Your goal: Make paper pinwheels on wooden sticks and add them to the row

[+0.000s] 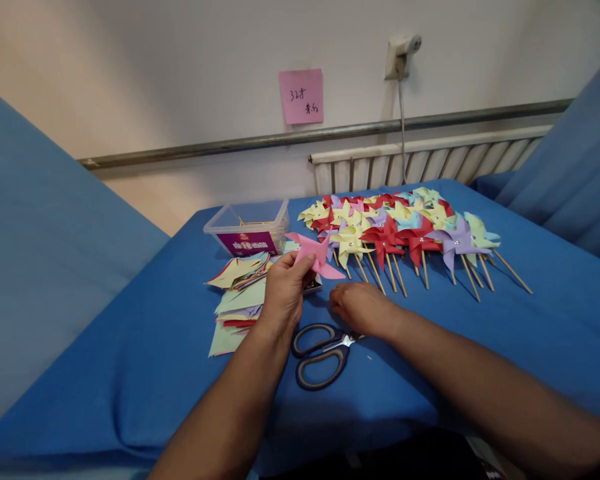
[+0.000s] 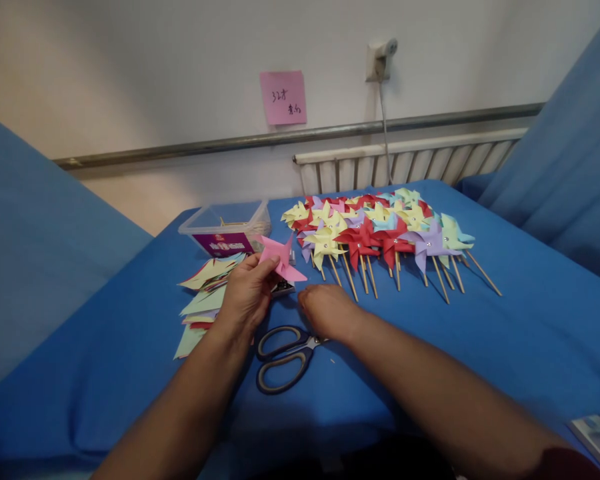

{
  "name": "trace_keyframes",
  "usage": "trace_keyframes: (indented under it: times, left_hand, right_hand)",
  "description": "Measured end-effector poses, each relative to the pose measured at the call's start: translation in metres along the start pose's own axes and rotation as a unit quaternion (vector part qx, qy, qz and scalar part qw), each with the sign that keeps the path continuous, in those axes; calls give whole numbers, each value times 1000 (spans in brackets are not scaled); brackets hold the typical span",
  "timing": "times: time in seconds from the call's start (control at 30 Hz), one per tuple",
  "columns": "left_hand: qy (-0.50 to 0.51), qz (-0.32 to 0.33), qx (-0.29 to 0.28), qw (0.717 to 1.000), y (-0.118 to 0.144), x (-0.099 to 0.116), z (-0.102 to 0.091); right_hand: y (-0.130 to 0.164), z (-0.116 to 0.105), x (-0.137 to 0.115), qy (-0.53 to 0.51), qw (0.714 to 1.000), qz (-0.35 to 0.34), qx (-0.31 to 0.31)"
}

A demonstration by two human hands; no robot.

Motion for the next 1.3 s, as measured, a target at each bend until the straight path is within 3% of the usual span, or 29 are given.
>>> trace_keyframes:
  times: [0.3, 0.67, 0.83, 0.9, 1.03, 1.17, 1.3]
  left_hand:
    - [-14, -3, 7, 1000, 1, 1, 0]
    - [-93, 76, 9, 993, -6, 3, -9]
    - [-150, 121, 34, 981, -5, 12, -12]
    - [-173, 141, 44, 974, -3, 17, -12]
    - [-223, 167, 49, 959, 3, 24, -8]
    - [-263, 182, 27, 947, 11, 26, 1]
    - [-282, 177, -4, 943, 16, 22, 10]
  right_hand:
    - [-3, 7, 8, 5, 1000, 21, -7]
    - [-3, 5, 3, 3, 1000, 13, 20]
    - [4, -13, 11, -109, 992, 5, 63]
    - [7, -23, 13, -210, 974, -7, 82]
    - [10, -44, 13, -397, 902, -13, 169]
    - [12, -53, 15, -456, 842, 5, 286]
    - [9, -44, 29, -497, 796, 61, 341]
Point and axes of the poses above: each hand's wrist, its own y-axis away from the middle knuckle, its own z-axis out of the palm, x = y × z, the point moved 7 cm from there along -y, towards the middle knuckle, and after that the axes turned 6 degrees about x, right-handed, at the moved point
